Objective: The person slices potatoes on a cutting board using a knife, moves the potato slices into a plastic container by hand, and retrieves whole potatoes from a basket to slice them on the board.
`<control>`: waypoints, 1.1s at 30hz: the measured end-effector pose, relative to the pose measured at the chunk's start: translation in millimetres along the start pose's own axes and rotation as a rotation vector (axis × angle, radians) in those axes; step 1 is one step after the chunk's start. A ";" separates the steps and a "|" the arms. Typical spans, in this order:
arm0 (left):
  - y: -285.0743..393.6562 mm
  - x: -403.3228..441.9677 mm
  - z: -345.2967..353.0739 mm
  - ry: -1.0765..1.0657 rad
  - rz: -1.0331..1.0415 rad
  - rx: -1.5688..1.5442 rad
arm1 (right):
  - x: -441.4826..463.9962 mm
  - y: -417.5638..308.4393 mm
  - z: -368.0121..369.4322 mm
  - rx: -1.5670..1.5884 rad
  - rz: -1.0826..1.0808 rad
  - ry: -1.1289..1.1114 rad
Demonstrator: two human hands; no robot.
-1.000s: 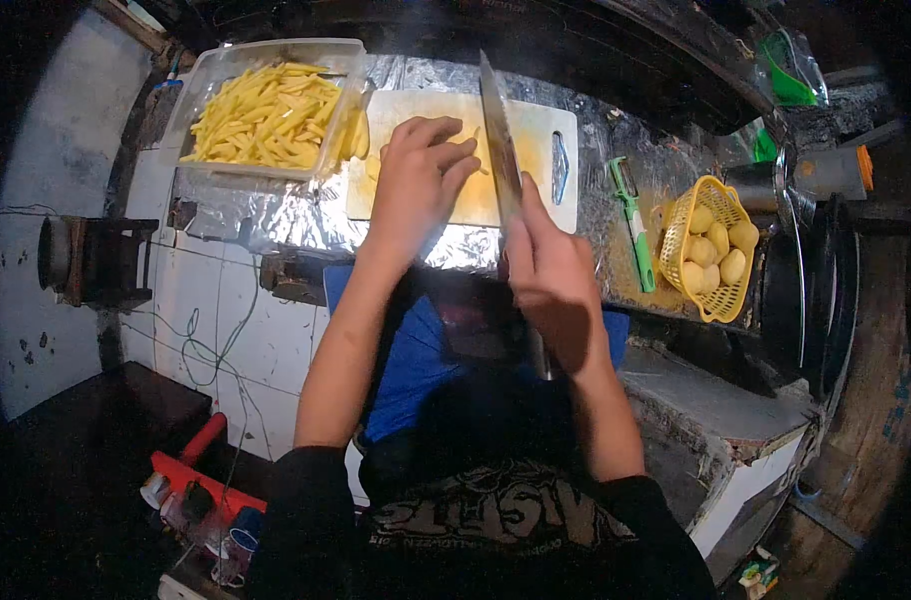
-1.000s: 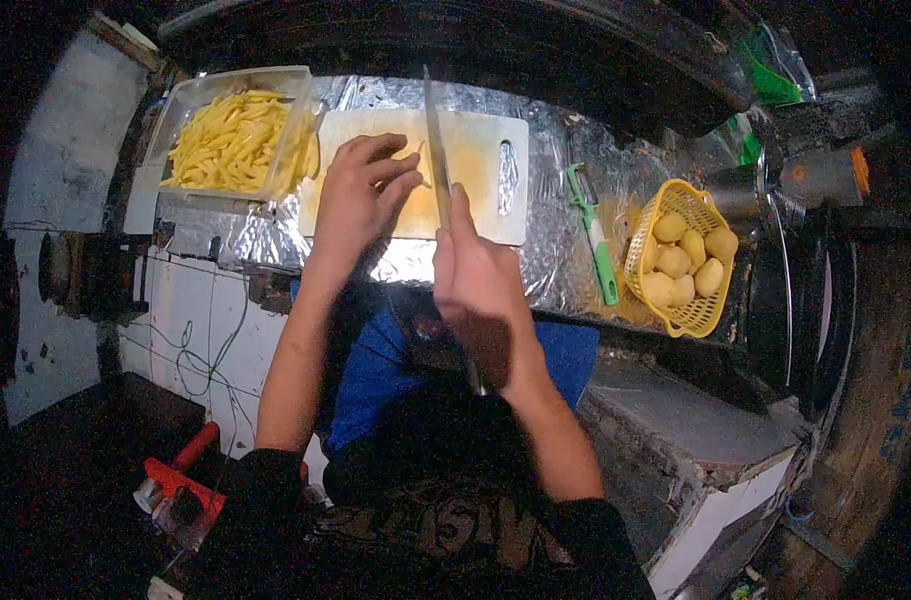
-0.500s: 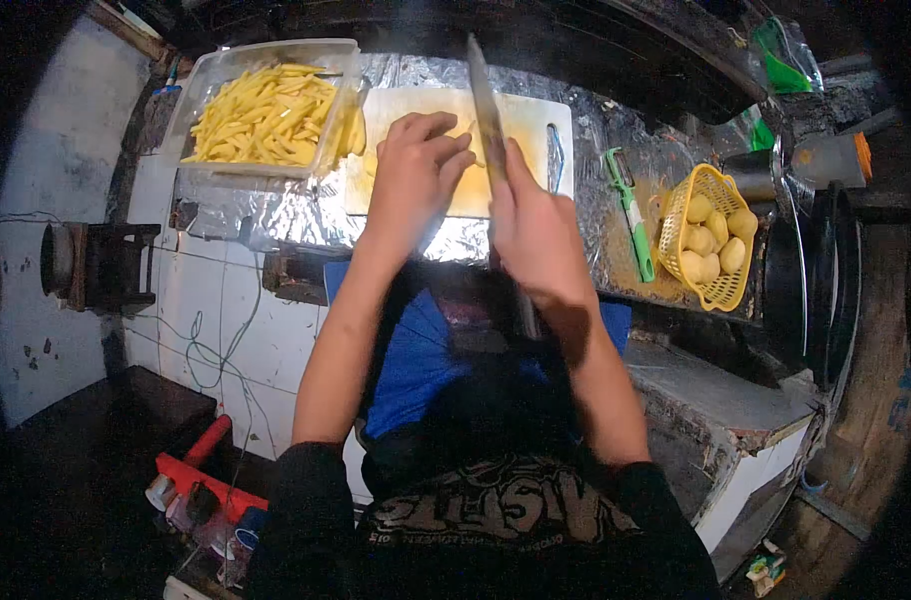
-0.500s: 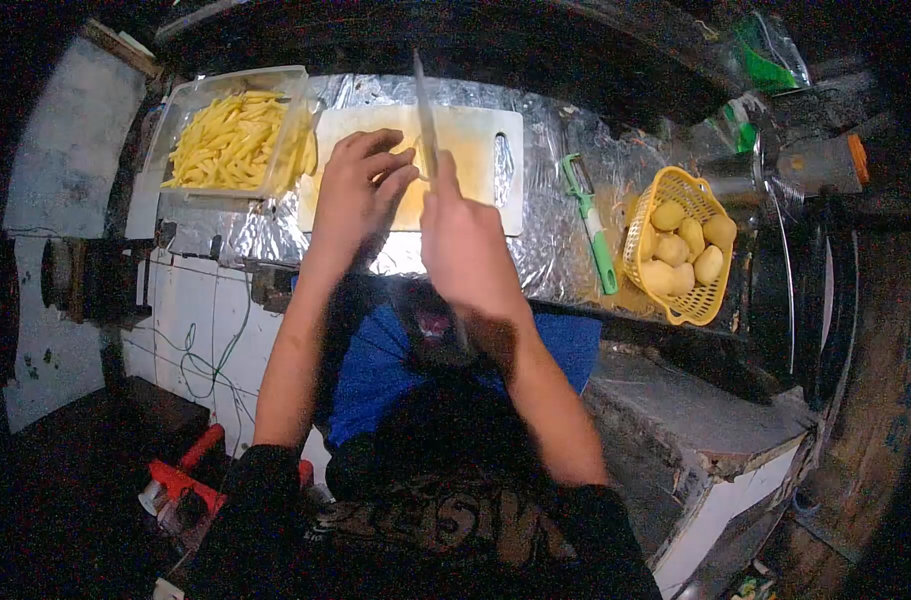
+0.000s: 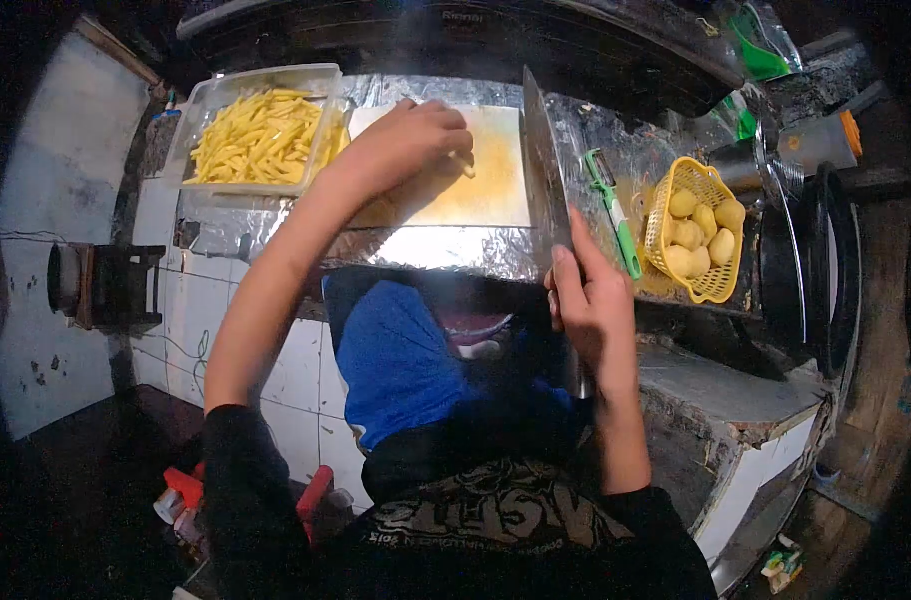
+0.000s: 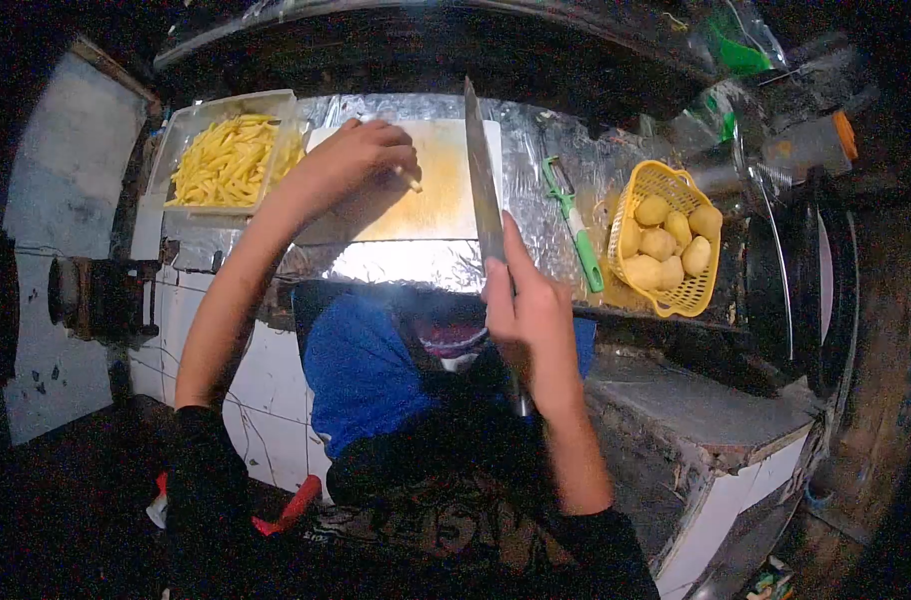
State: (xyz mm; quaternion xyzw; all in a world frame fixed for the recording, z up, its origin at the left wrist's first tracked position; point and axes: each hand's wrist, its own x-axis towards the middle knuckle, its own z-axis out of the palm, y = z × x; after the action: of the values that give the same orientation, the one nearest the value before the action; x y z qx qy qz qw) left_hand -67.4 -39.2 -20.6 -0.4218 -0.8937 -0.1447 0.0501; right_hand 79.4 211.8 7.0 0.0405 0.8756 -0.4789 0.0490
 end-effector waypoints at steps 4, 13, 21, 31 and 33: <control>3.3 -0.5 11.0 -0.071 -0.100 -0.052 | -2.7 9.5 0.2 0.056 0.023 -0.044; 31.1 -11.1 26.4 0.050 -0.197 0.076 | -6.8 19.8 -0.6 0.133 0.043 -0.076; 32.1 -39.9 -20.1 0.390 -0.300 -0.216 | -12.8 20.3 -1.1 0.233 0.082 -0.091; -68.3 -129.9 -103.8 0.274 -0.826 0.186 | -12.3 18.3 2.6 0.170 0.132 -0.145; -71.8 -136.0 -101.2 0.326 -0.814 0.240 | -12.4 17.1 5.0 0.167 0.129 -0.147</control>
State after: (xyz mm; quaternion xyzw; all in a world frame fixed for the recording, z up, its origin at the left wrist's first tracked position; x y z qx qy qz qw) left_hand -38.9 -213.5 31.6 0.0012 -0.9776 -0.1127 0.1777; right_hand 93.9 216.4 -8.4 0.0653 0.8224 -0.5475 0.1401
